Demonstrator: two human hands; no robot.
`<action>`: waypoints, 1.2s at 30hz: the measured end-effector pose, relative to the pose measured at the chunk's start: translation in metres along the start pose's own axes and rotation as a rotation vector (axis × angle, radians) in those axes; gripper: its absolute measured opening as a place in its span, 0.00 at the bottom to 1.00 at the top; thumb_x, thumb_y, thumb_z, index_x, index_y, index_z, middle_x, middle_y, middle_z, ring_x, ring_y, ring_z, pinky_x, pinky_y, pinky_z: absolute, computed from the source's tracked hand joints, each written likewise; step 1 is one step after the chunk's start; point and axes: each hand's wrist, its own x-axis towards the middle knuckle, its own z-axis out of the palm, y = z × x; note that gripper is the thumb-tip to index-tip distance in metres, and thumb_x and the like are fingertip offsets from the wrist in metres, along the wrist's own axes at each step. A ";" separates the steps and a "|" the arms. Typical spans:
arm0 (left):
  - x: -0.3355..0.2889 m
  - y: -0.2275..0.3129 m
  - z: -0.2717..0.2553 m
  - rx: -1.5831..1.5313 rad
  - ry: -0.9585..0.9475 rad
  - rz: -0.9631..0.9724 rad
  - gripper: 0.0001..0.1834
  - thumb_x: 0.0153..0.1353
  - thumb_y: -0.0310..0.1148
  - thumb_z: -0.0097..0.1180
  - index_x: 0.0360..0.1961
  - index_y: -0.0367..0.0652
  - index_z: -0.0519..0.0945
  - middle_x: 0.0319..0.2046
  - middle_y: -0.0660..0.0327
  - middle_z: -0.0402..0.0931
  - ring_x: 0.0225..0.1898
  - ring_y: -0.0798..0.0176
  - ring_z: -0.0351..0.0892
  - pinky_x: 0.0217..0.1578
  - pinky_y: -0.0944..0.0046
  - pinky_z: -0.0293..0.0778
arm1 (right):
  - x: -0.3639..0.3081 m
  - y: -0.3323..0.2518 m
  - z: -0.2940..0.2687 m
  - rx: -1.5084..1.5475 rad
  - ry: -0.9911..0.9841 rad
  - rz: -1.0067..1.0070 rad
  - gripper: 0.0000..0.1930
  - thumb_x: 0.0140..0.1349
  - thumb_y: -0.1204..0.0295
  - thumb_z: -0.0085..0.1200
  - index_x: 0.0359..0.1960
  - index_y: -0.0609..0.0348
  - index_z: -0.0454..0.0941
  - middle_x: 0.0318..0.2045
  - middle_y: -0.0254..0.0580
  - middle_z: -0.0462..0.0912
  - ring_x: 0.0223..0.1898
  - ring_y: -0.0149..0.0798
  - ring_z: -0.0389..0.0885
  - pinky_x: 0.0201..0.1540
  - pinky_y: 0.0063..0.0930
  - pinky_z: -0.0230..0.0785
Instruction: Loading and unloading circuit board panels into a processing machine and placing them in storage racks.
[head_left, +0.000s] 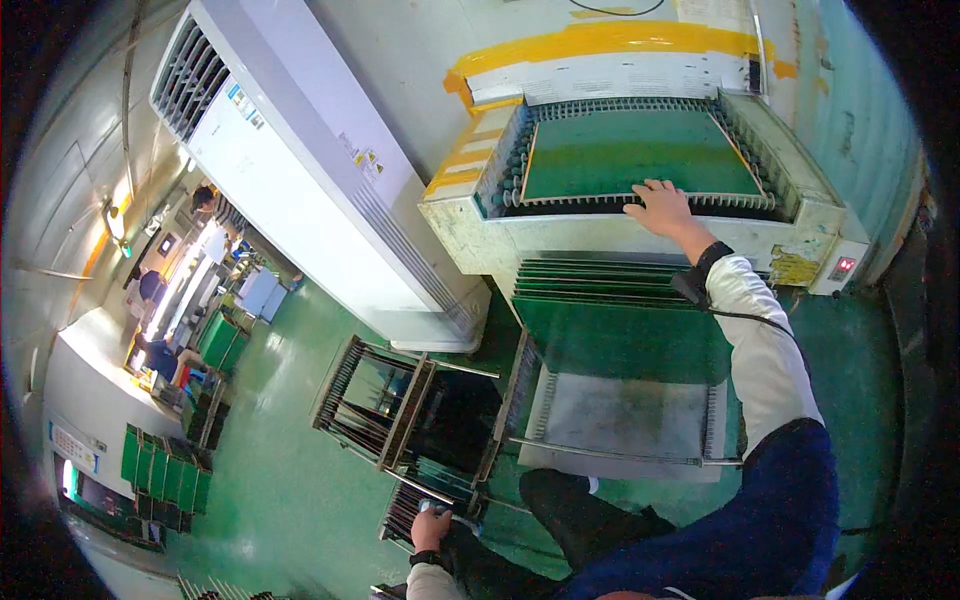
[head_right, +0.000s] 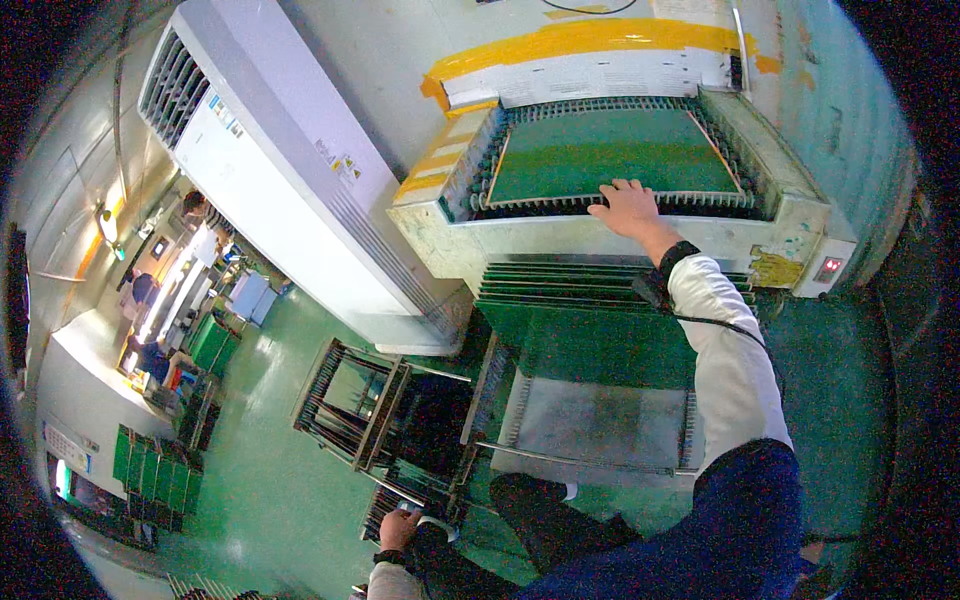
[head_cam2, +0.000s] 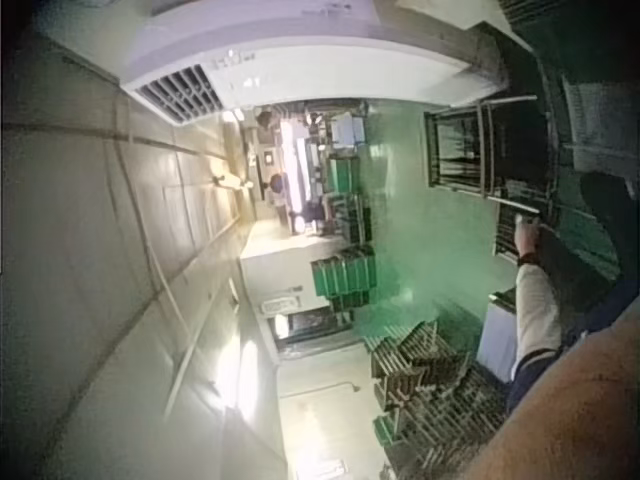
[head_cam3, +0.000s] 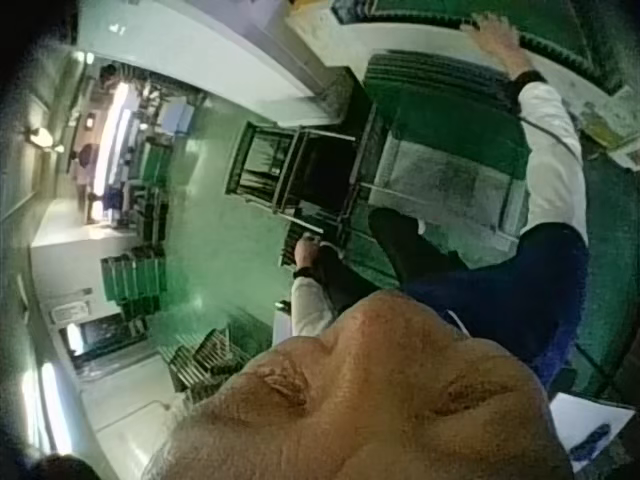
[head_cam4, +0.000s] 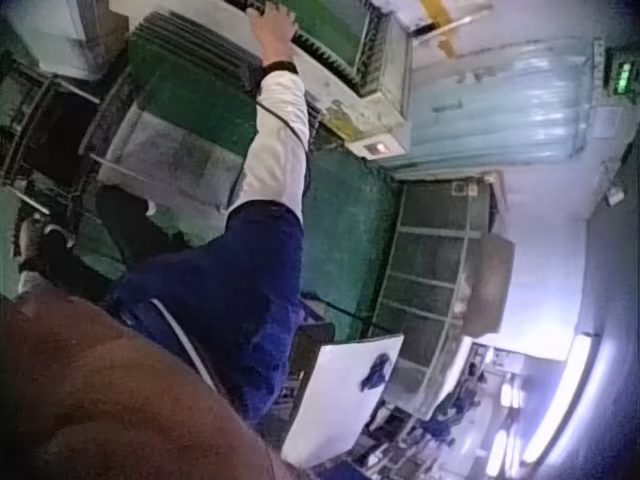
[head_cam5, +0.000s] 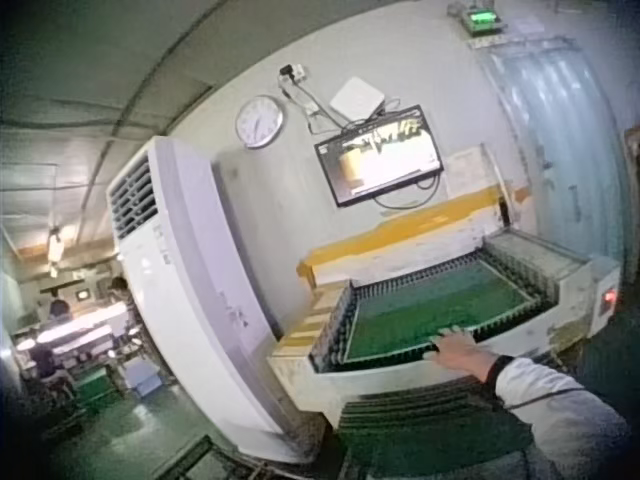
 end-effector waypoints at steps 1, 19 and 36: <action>-0.002 -0.008 0.001 0.014 0.006 -0.028 0.28 0.52 0.56 0.59 0.40 0.42 0.83 0.38 0.46 0.81 0.43 0.45 0.80 0.45 0.51 0.75 | 0.003 0.000 0.006 0.007 0.028 -0.003 0.37 0.62 0.41 0.43 0.67 0.47 0.61 0.69 0.44 0.57 0.70 0.53 0.52 0.69 0.51 0.45; -0.017 0.040 -0.024 -0.023 0.078 -0.044 0.23 0.54 0.53 0.57 0.33 0.42 0.84 0.34 0.50 0.82 0.40 0.46 0.81 0.41 0.49 0.76 | 0.110 0.041 0.010 -0.056 0.057 -0.001 0.38 0.63 0.39 0.39 0.69 0.49 0.57 0.70 0.45 0.55 0.70 0.54 0.52 0.69 0.50 0.45; -0.033 0.042 -0.032 -0.096 0.015 -0.061 0.23 0.56 0.54 0.54 0.38 0.45 0.83 0.35 0.49 0.82 0.39 0.46 0.81 0.41 0.49 0.76 | -0.040 0.007 0.056 0.092 0.317 -0.502 0.29 0.65 0.60 0.50 0.64 0.59 0.63 0.67 0.48 0.61 0.68 0.51 0.57 0.68 0.46 0.49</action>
